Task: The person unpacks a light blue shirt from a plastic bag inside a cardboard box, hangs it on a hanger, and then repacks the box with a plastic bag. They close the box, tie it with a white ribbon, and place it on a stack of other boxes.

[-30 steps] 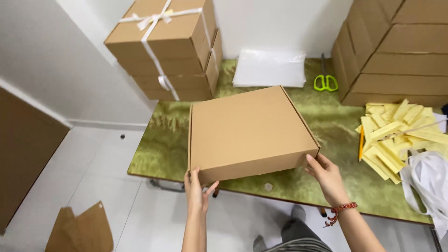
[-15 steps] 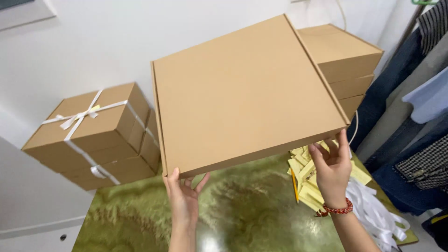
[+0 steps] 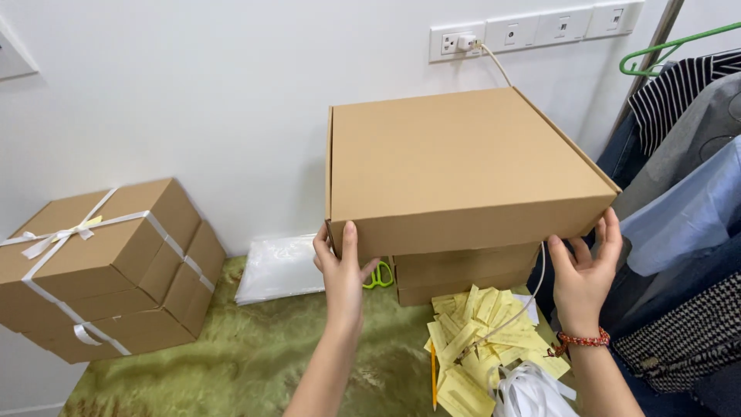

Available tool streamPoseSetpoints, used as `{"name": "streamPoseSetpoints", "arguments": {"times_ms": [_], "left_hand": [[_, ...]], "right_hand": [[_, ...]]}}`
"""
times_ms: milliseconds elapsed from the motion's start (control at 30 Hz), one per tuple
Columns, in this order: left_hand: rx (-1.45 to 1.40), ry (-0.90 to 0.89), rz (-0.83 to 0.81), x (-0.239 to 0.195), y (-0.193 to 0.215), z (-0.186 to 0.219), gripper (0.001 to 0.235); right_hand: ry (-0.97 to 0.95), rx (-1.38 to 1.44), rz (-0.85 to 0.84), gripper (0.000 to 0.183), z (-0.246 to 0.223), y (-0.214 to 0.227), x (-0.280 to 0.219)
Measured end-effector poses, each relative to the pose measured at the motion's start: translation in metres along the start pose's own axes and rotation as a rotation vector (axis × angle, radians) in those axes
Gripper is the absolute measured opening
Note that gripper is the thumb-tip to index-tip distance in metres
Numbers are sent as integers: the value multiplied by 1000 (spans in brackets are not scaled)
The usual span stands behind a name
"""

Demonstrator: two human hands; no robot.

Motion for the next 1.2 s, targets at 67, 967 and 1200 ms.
{"name": "streamPoseSetpoints", "arguments": {"times_ms": [67,967,1200], "left_hand": [[53,-74,2,8,-14,-7,75],[627,-489,-139,170,-74,-75,73],[687,-428,-180,185,-65,-68,86]], "right_hand": [[20,-13,-24,75,15,1,25],[-16,-499,-426,78,103,-41,139],[-112,-381,-327,84,118,-46,137]]}}
Point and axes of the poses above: each hand's wrist, its own x-axis towards the middle knuckle, its own y-axis out of the back of the hand, z = x × y, the point moved 1 cm from there along x, towards the middle knuckle, and after that the axes turned 12 degrees about -x, right-handed, at the moved point
